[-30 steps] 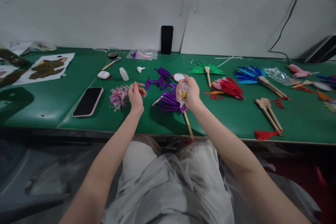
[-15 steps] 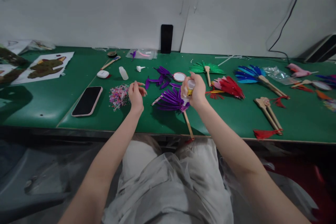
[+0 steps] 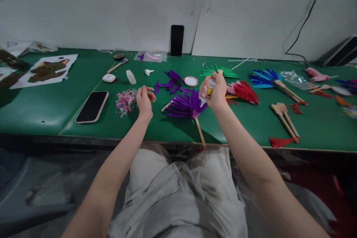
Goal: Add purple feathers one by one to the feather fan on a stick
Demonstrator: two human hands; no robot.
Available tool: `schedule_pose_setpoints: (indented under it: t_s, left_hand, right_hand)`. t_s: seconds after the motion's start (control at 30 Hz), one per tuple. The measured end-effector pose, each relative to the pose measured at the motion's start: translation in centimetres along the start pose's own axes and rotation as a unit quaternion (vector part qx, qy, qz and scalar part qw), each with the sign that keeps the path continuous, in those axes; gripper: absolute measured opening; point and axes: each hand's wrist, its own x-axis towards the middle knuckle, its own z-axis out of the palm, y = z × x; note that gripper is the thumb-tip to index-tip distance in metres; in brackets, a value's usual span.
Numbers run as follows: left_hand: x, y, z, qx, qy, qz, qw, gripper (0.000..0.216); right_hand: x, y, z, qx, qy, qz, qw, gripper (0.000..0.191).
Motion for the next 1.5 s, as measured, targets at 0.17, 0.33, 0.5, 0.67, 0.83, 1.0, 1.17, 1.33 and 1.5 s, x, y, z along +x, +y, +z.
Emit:
schedule_pose_setpoints:
  t_s: [0.17,0.33,0.5,0.67,0.83,1.0,1.17,1.33,1.5]
  left_hand:
    - [-0.1,0.2,0.0,-0.008,0.002,0.02,1.0,0.036]
    - [-0.2,0.4,0.2,-0.017,0.002,0.029,0.999,0.038]
    - [-0.1,0.4,0.2,-0.021,0.002,0.031,0.999,0.037]
    - [-0.1,0.3,0.2,-0.023,0.004,0.035,0.999,0.035]
    - [-0.2,0.3,0.1,-0.022,0.001,0.034,0.999,0.035]
    - [-0.3,0.5,0.2,-0.019,0.002,0.028,0.999,0.035]
    - [-0.4,0.7,0.2,-0.017,0.002,0.025,1.0,0.035]
    - [-0.2,0.5,0.0,-0.016,-0.001,0.027,1.0,0.035]
    - [-0.2,0.5,0.1,-0.016,0.002,0.029,0.999,0.035]
  right_hand:
    - [-1.3,1.6,2.1,-0.022,-0.046,0.017,0.999,0.057]
    - [-1.2,2.4,2.1,-0.044,-0.049,0.012,0.998,0.054]
    - [0.9,1.4,0.9,-0.05,-0.01,-0.02,0.998,0.056]
    - [0.0,1.2,2.0,-0.047,-0.034,-0.007,0.998,0.056]
    - [-1.7,2.2,3.1,-0.055,-0.074,0.024,0.995,0.055]
    - [0.1,1.8,2.1,-0.057,-0.039,0.01,0.998,0.053]
    - [1.3,1.1,2.1,-0.058,-0.012,0.012,0.998,0.054]
    - [1.1,0.9,3.0,-0.043,-0.029,-0.003,0.999,0.056]
    - [0.3,0.8,2.8,-0.037,-0.046,0.001,0.998,0.058]
